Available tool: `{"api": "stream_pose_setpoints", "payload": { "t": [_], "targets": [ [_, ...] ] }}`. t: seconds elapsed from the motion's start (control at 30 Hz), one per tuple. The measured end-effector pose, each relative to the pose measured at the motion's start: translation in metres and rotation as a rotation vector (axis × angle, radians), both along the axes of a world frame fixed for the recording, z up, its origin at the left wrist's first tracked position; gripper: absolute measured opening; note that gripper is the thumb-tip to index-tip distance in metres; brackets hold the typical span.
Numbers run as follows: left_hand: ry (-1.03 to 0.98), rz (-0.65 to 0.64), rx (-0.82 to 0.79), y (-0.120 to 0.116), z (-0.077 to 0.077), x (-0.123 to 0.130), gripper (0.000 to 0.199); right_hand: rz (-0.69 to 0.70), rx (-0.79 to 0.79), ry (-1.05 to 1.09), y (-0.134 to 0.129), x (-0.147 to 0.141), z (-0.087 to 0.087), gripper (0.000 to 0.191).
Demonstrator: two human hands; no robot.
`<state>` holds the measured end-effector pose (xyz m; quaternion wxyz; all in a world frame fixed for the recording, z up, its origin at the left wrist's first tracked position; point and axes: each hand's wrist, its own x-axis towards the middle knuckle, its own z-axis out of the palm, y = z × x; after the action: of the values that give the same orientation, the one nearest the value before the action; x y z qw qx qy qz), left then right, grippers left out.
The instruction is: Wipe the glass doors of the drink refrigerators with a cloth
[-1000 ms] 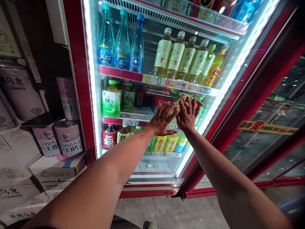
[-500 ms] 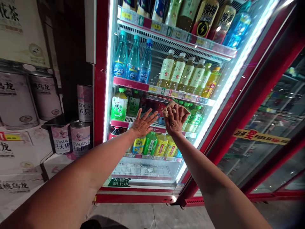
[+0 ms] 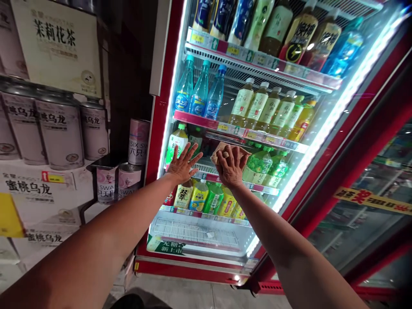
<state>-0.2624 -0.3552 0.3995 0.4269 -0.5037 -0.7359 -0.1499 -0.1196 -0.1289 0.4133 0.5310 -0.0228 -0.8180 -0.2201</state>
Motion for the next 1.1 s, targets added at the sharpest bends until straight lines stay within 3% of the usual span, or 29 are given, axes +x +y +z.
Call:
{"api": "stream_pose_setpoints", "payload": {
  "t": [0.17, 0.27, 0.4, 0.5, 0.6, 0.83, 1.1],
  "targets": [
    [-0.023, -0.003, -0.031, 0.002, 0.001, 0.001, 0.093, 0.080, 0.205, -0.232, 0.001, 0.011, -0.004, 0.052],
    [-0.028, -0.006, -0.038, 0.001, 0.001, 0.001, 0.101, 0.039, 0.130, -0.130, 0.000, 0.004, 0.006, 0.053],
    [-0.055, -0.028, -0.061, -0.003, 0.002, 0.001, 0.113, -0.001, 0.007, 0.014, -0.028, -0.020, 0.010, 0.053],
    [-0.048, -0.078, -0.080, -0.009, 0.003, -0.002, 0.119, 0.061, 0.100, -0.127, -0.044, -0.023, 0.003, 0.050],
    [-0.038, -0.131, -0.089, -0.015, 0.004, -0.005, 0.123, 0.123, 0.190, -0.278, -0.042, -0.015, 0.002, 0.049],
    [-0.048, -0.193, -0.062, -0.016, 0.001, -0.009, 0.128, 0.070, 0.016, 0.010, -0.054, -0.038, 0.028, 0.054],
    [-0.023, -0.238, -0.017, -0.015, -0.005, -0.014, 0.130, 0.120, 0.166, -0.139, -0.046, -0.023, 0.037, 0.050]
  ]
}}
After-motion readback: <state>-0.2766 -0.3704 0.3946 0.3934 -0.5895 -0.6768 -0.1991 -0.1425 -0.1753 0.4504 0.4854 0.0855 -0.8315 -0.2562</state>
